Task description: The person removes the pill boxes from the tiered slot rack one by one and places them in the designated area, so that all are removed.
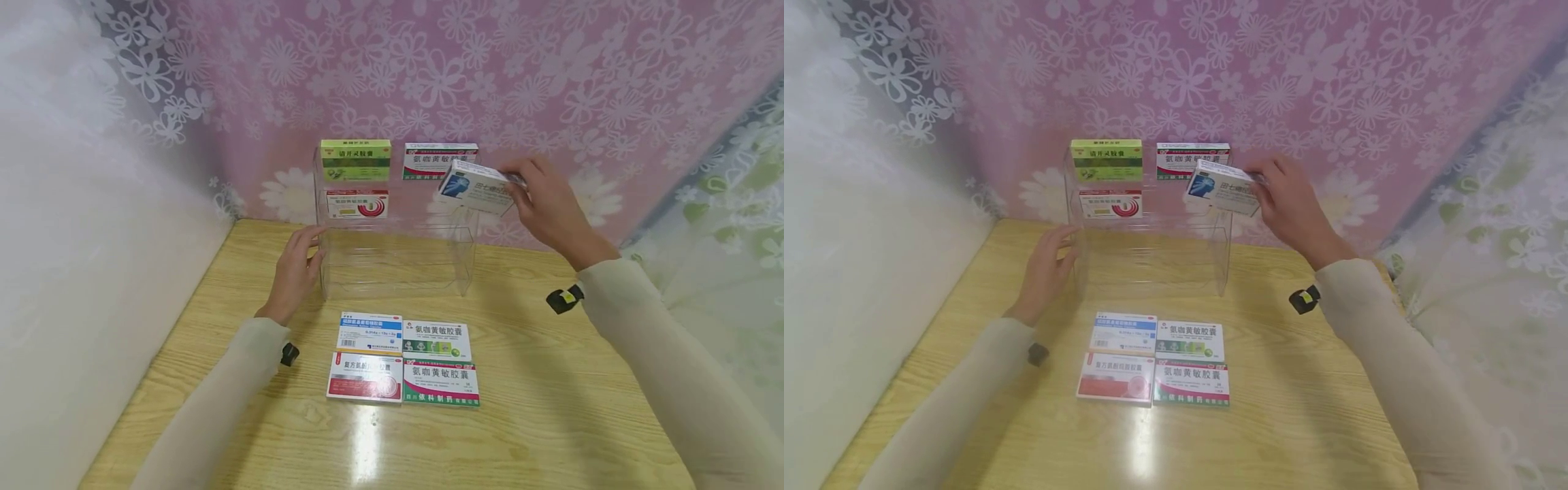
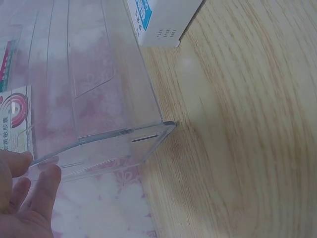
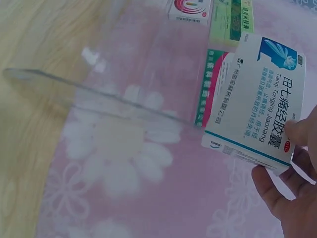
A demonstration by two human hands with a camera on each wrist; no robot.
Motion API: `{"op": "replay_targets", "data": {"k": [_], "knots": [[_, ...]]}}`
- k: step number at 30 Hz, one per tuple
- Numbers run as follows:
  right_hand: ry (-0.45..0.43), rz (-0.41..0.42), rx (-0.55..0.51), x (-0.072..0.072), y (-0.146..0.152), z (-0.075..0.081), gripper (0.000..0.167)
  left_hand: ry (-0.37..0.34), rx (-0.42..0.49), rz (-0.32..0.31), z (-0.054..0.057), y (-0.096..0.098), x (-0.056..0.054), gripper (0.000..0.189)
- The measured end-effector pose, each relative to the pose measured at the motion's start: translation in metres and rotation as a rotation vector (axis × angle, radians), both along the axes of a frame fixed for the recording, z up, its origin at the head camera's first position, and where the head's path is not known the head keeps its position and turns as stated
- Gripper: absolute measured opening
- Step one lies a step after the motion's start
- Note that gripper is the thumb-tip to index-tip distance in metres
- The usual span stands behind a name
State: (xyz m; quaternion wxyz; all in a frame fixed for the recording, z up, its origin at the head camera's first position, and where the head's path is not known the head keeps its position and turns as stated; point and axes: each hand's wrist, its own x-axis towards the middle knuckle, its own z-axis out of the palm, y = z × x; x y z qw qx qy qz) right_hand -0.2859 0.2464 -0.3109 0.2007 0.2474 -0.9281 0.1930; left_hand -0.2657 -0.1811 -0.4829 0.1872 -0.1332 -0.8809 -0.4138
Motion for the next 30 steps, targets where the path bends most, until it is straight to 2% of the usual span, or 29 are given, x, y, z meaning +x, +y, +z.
{"op": "replay_targets", "data": {"k": [4,10,14,20,25,27,30], "knots": [[-0.073,0.000,0.052,0.021,0.030,-0.012,0.030,-0.005,0.004,-0.005,0.000,0.001,0.000,0.049],[-0.179,0.033,0.161,0.045,0.069,-0.048,0.029,-0.005,0.012,-0.005,-0.001,0.000,0.001,0.050],[-0.341,0.066,0.130,0.057,0.087,-0.076,0.026,-0.002,0.011,-0.005,-0.003,-0.001,0.001,0.051],[-0.588,0.114,0.103,0.070,0.106,-0.116,0.025,-0.006,0.007,-0.005,-0.001,-0.001,0.002,0.052],[-0.766,0.154,0.092,0.074,0.114,-0.145,0.027,-0.005,0.004,-0.010,0.003,0.001,0.004,0.051],[-0.820,0.152,0.080,0.074,0.115,-0.154,0.028,0.002,0.001,-0.013,0.003,0.002,0.003,0.051],[-0.842,0.152,0.082,0.073,0.112,-0.163,0.029,0.015,-0.002,-0.013,0.002,0.002,0.002,0.050]]}}
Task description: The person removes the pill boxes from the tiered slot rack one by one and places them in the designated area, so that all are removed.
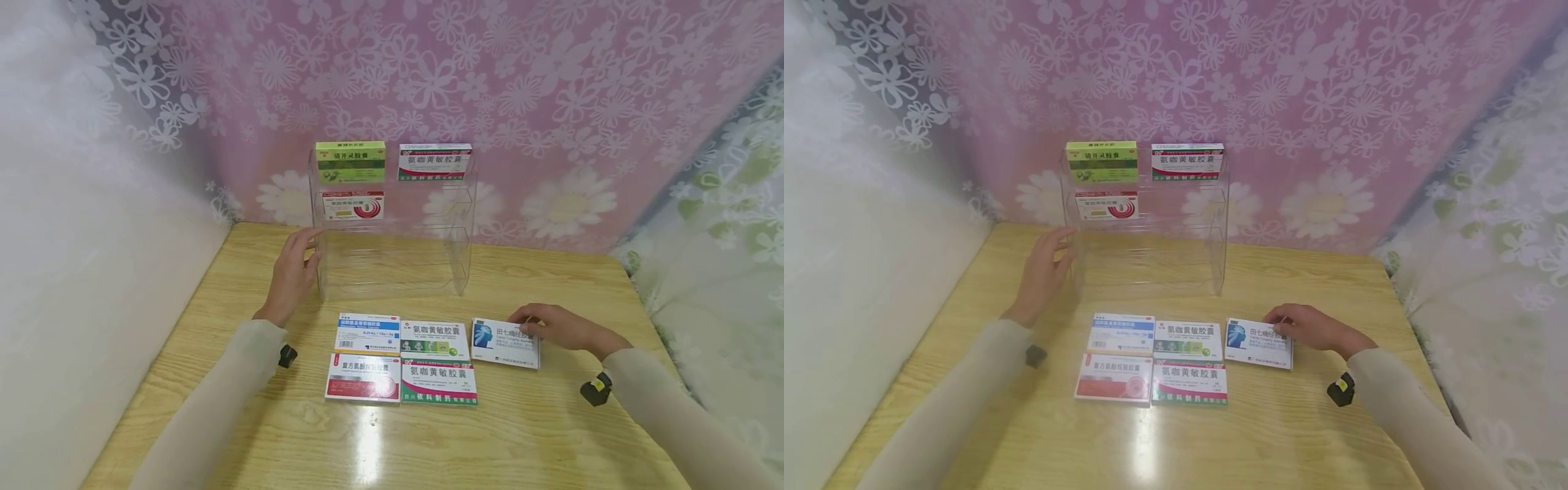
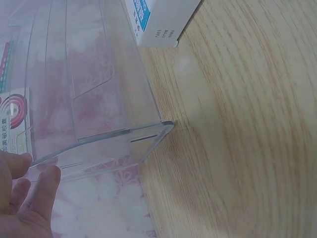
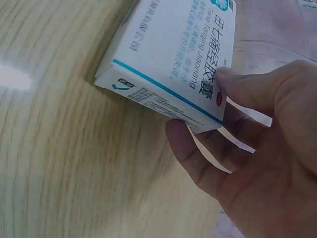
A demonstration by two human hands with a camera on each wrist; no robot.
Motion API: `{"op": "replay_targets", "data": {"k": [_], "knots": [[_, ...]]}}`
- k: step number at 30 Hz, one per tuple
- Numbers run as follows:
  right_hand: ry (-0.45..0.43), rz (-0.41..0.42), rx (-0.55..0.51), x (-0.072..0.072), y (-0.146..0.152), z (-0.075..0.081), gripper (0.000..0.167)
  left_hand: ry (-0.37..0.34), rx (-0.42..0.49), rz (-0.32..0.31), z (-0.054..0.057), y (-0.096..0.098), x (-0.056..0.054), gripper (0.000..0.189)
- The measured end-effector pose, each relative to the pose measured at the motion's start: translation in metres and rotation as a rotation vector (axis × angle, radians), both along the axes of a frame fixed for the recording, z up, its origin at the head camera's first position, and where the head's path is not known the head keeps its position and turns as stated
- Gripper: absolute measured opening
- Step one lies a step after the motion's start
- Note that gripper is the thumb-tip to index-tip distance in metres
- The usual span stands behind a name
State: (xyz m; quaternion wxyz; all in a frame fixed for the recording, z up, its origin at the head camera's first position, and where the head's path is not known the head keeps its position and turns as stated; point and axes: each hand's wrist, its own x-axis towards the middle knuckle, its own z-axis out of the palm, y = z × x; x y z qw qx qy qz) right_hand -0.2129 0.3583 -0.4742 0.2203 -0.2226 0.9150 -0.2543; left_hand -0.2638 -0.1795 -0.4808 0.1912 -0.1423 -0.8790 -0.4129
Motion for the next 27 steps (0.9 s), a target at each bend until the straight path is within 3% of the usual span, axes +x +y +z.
{"op": "replay_targets", "data": {"k": [18,22,27], "knots": [[0.060,-0.040,-0.013,-0.005,-0.013,-0.013,0.027,-0.004,-0.012,0.013,0.000,0.000,0.000,0.049],[0.139,-0.060,-0.002,-0.015,-0.014,0.002,0.032,0.003,-0.013,0.007,0.000,0.000,0.000,0.049],[0.267,-0.099,-0.034,-0.040,-0.027,0.043,0.037,0.002,-0.013,0.007,-0.001,-0.001,0.000,0.049]]}}
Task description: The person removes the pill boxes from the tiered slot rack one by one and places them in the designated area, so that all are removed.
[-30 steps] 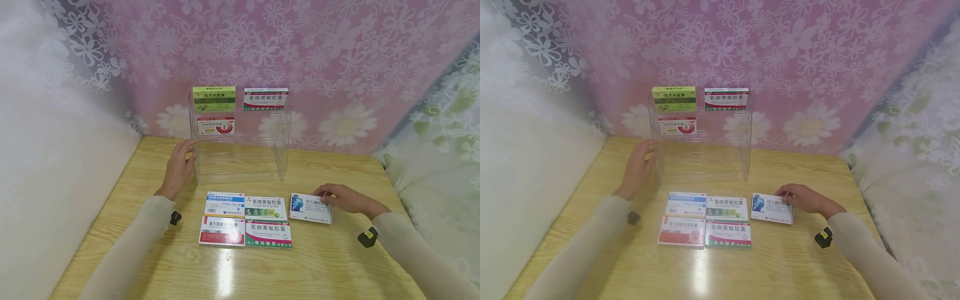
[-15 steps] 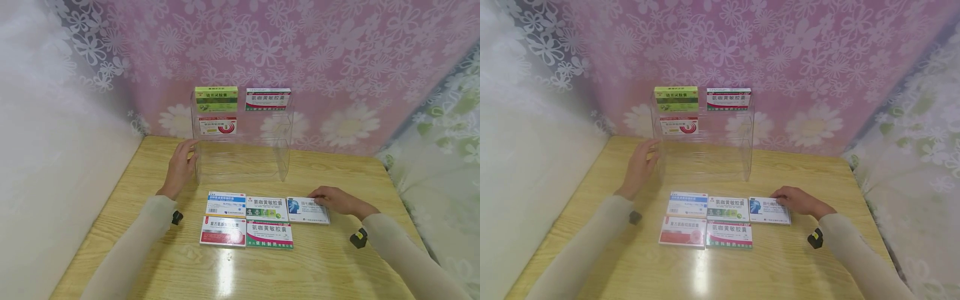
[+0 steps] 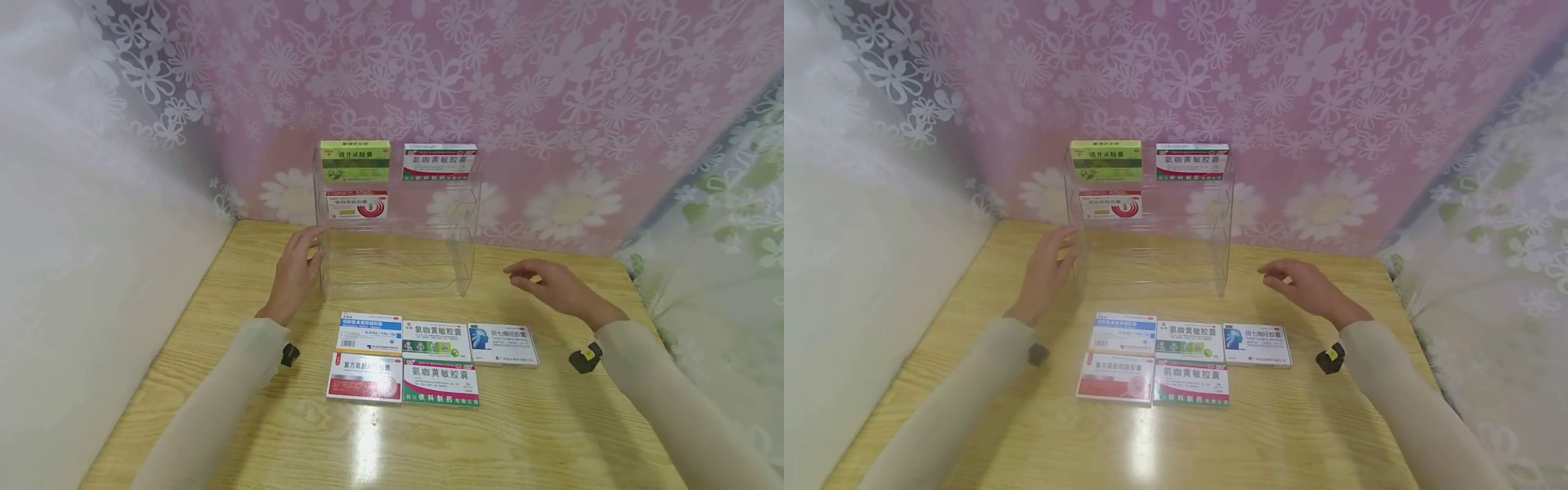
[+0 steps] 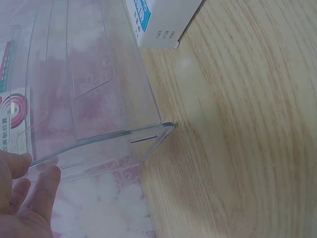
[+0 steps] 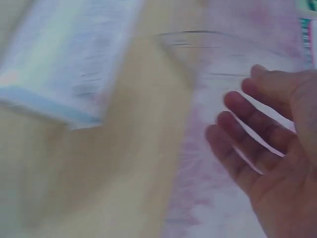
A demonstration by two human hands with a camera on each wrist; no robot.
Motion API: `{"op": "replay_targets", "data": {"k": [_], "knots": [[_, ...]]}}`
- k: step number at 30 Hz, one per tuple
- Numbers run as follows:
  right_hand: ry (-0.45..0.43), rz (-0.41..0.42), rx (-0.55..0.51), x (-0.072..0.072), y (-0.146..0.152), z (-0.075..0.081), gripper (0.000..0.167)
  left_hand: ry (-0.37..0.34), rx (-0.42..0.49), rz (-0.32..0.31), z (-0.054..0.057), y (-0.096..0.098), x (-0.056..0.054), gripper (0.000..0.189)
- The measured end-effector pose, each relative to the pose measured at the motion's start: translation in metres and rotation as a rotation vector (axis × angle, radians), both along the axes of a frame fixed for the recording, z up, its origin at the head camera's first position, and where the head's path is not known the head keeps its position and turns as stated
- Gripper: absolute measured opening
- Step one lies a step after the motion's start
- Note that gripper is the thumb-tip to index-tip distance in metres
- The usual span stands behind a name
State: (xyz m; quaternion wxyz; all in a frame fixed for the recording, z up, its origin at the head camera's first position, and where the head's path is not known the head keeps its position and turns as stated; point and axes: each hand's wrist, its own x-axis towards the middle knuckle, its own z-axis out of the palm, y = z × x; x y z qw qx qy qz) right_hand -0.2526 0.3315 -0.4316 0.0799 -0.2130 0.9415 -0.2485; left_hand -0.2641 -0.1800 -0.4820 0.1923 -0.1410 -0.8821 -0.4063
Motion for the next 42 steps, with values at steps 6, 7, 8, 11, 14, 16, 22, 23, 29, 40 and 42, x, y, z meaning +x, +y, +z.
{"op": "replay_targets", "data": {"k": [6,7,8,11,14,16,22,23,29,40,42], "knots": [[0.168,-0.072,-0.057,-0.033,-0.032,0.052,0.040,-0.010,0.005,-0.005,0.000,0.000,0.001,0.049],[0.201,-0.079,-0.063,-0.038,-0.038,0.059,0.041,-0.013,0.010,-0.008,0.001,0.000,0.001,0.049],[0.229,-0.085,-0.076,-0.043,-0.044,0.066,0.042,-0.015,0.014,-0.010,0.001,0.000,0.001,0.050],[0.303,-0.093,-0.104,-0.058,-0.061,0.084,0.046,-0.016,0.020,-0.015,0.000,0.000,-0.001,0.049],[0.364,-0.098,-0.124,-0.072,-0.078,0.100,0.047,-0.013,0.013,-0.012,-0.002,0.000,-0.003,0.049],[0.389,-0.108,-0.113,-0.082,-0.089,0.108,0.048,-0.009,0.004,-0.006,-0.002,0.000,-0.004,0.049],[0.463,-0.111,-0.050,-0.107,-0.114,0.120,0.051,-0.001,0.005,-0.003,0.001,0.003,-0.002,0.049],[0.474,-0.108,-0.046,-0.110,-0.116,0.121,0.050,-0.001,0.009,-0.005,0.001,0.004,-0.001,0.049],[0.435,-0.115,0.014,-0.125,-0.125,0.130,0.042,0.000,0.011,-0.004,0.002,0.006,0.000,0.050],[0.394,-0.151,0.013,-0.127,-0.135,0.128,0.036,0.002,0.024,0.006,-0.001,0.001,-0.003,0.052],[0.423,-0.143,-0.007,-0.127,-0.136,0.129,0.034,-0.012,0.025,0.011,0.000,0.000,-0.002,0.052]]}}
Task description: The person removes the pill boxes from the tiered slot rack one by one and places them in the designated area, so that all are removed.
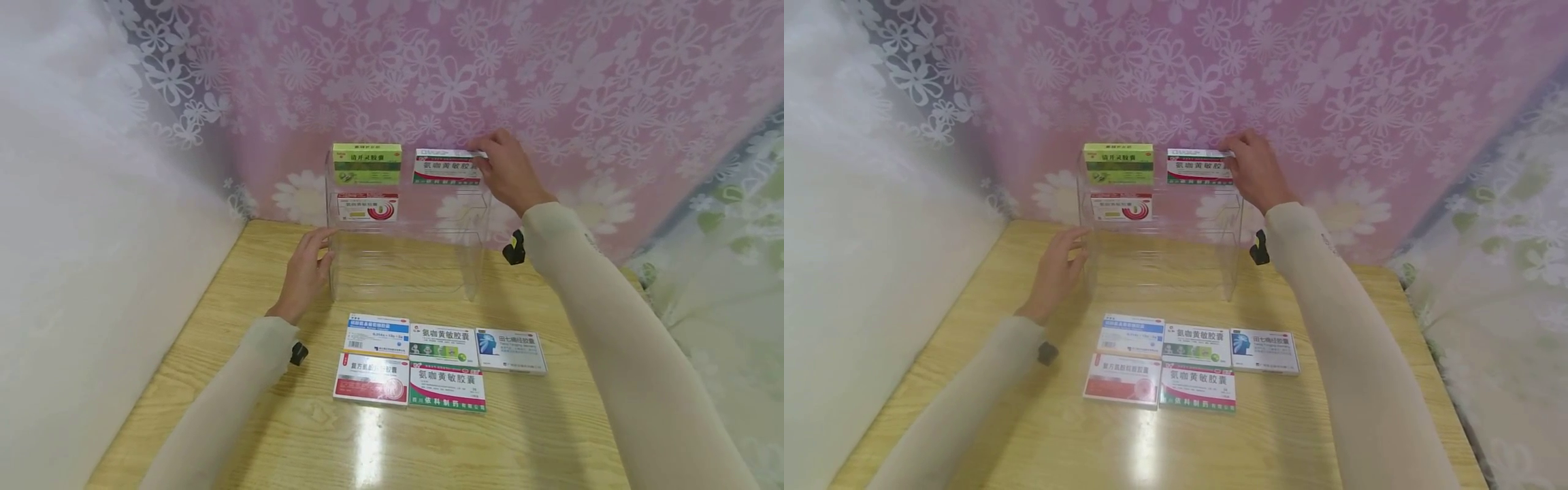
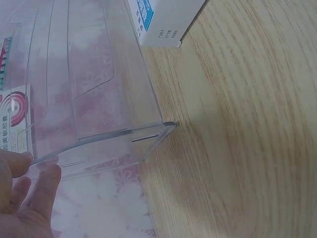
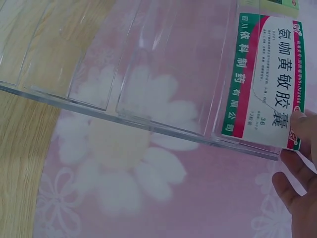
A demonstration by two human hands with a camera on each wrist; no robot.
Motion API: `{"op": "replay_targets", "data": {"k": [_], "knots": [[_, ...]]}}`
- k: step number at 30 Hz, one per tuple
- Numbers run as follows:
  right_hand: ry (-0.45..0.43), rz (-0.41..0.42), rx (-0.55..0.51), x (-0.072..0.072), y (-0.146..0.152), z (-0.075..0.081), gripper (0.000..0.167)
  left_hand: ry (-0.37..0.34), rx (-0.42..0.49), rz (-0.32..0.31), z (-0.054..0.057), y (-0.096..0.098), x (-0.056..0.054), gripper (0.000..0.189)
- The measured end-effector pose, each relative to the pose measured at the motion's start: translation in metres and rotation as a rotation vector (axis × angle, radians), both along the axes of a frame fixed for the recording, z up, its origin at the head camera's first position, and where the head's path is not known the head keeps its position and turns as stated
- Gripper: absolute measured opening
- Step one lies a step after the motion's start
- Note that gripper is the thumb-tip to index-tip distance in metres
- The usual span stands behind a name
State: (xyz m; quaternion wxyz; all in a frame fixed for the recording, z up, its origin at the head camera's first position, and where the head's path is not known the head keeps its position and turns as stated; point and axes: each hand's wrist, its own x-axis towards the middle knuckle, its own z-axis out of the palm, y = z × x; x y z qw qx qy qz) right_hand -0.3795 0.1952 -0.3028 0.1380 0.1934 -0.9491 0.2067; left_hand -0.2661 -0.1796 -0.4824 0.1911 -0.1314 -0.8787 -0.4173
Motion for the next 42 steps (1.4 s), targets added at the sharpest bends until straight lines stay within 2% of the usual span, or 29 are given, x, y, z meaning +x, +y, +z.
{"op": "replay_targets", "data": {"k": [4,7,14,18,21,24,27,30,36,39,42], "knots": [[0.108,0.014,-0.036,0.003,0.003,0.004,0.030,-0.021,0.001,-0.001,0.000,0.001,0.002,0.052],[0.170,0.019,-0.070,0.009,0.006,0.013,0.027,-0.012,-0.008,0.002,-0.001,0.001,0.001,0.051],[0.168,-0.034,-0.106,0.033,0.025,0.045,0.035,0.012,-0.015,0.005,-0.003,0.000,0.000,0.050],[0.189,-0.049,-0.082,0.050,0.050,0.052,0.036,0.015,-0.011,-0.002,-0.005,0.000,-0.001,0.050],[0.211,-0.041,-0.039,0.065,0.074,0.052,0.035,0.021,-0.015,-0.002,-0.006,0.000,-0.003,0.051],[0.229,-0.014,0.020,0.081,0.099,0.045,0.033,0.027,-0.020,0.002,-0.006,-0.001,-0.003,0.050],[0.222,0.024,0.085,0.095,0.126,0.032,0.031,0.031,-0.017,0.003,-0.007,-0.002,-0.004,0.050],[0.174,0.049,0.138,0.107,0.154,0.016,0.030,0.030,-0.010,-0.003,-0.007,-0.001,-0.003,0.050],[0.005,0.048,0.205,0.132,0.200,-0.021,0.030,0.012,-0.004,-0.005,-0.006,0.000,-0.002,0.052],[-0.102,0.054,0.231,0.143,0.215,-0.039,0.030,0.009,0.001,-0.004,-0.005,0.001,-0.002,0.053],[-0.251,0.074,0.203,0.151,0.230,-0.060,0.028,0.009,0.003,0.000,-0.003,0.001,-0.001,0.052]]}}
